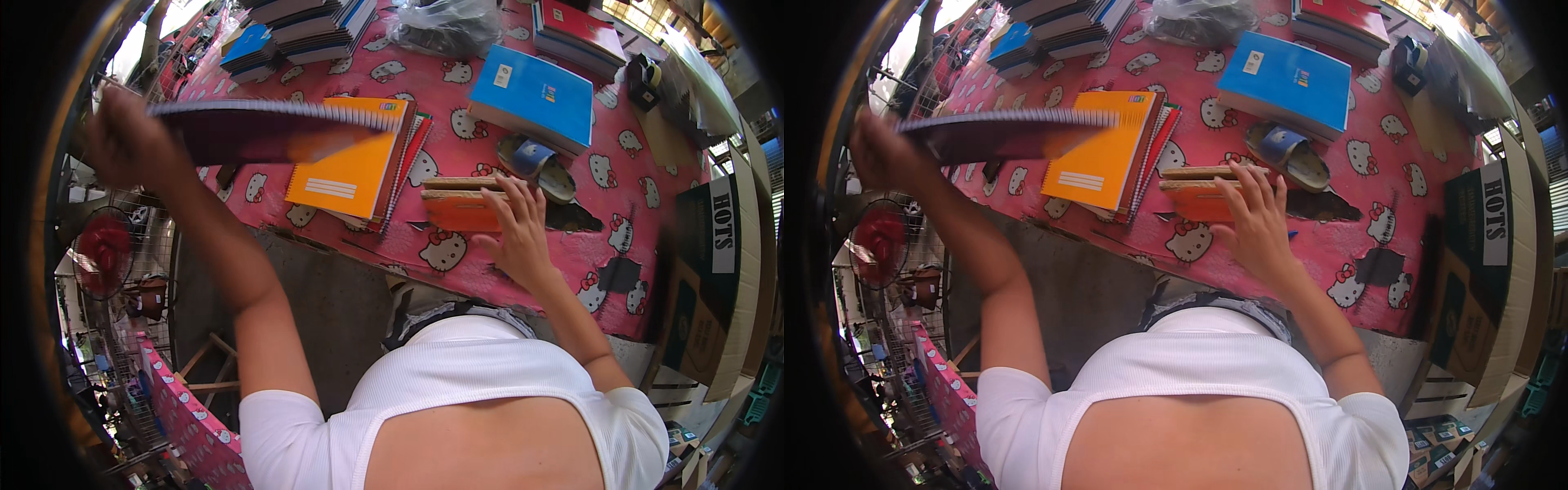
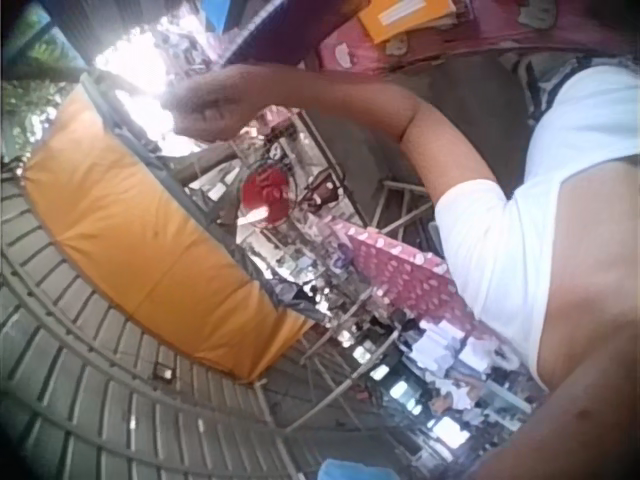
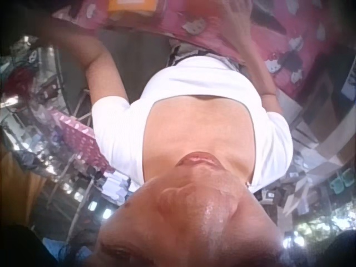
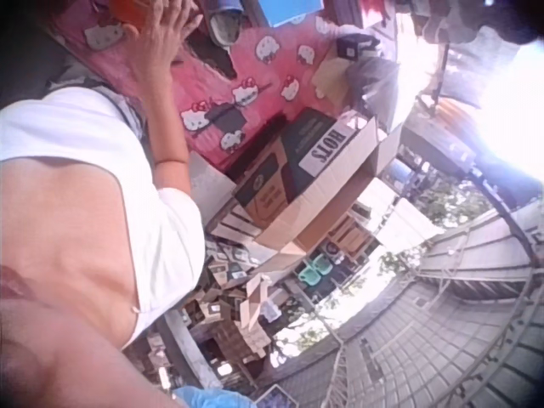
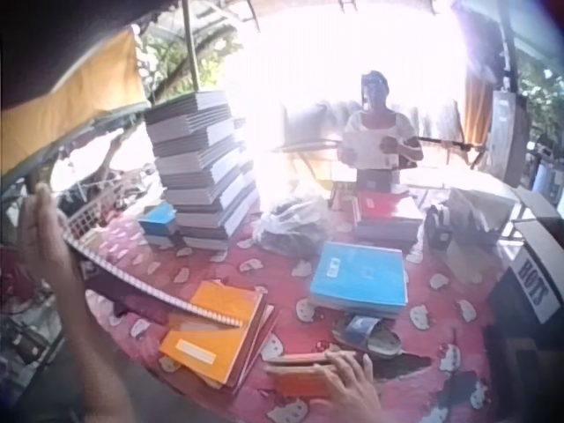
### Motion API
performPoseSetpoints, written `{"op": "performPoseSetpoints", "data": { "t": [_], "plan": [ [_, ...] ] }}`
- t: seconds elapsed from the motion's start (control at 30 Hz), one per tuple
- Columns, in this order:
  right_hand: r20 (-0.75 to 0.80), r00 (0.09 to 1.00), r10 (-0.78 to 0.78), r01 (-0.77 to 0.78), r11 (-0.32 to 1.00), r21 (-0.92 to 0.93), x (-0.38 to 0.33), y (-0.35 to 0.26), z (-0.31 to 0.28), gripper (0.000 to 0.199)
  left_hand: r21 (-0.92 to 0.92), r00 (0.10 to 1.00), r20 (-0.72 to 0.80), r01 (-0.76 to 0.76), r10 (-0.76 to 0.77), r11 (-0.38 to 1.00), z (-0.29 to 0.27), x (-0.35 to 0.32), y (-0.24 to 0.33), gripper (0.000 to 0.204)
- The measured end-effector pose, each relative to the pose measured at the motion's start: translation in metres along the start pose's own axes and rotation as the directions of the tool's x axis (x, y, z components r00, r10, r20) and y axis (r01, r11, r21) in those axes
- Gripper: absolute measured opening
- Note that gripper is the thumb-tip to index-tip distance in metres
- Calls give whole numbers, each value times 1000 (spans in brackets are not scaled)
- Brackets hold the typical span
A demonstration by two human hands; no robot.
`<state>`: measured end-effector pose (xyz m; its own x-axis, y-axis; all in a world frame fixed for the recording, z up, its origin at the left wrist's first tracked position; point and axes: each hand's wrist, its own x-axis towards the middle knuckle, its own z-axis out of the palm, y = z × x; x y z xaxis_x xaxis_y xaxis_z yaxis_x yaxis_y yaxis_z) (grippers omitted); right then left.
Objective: The person sorts and organizes several spiral-bound notebooks on a table, checking each one and stacking them together.
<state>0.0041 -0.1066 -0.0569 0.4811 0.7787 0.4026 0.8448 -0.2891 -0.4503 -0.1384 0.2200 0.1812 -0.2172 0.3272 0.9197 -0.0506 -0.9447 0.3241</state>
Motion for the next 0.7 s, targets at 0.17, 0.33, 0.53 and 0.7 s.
{"op": "performPoseSetpoints", "data": {
  "t": [0.17, 0.33, 0.53, 0.7],
  "plan": [
    [87, 978, 191, -169, 962, -214, 38, 18, 26, 57, -198, 362, 891, -236, 275, 951, 89, -46, -46, 17],
    [-175, 953, 247, -301, 835, -461, 60, 2, 28, 52, -283, 300, 866, -366, 400, 887, 89, -176, -128, 42],
    [41, 858, 511, -465, 741, 485, 88, -57, 133, 61, 732, -113, 677, 206, -728, 649, 0, -218, -270, 101],
    [323, 554, 767, -792, 367, 488, 151, -84, 152, 74, 752, -437, 562, 623, -703, 214, -10, -245, -265, 94]
  ]
}}
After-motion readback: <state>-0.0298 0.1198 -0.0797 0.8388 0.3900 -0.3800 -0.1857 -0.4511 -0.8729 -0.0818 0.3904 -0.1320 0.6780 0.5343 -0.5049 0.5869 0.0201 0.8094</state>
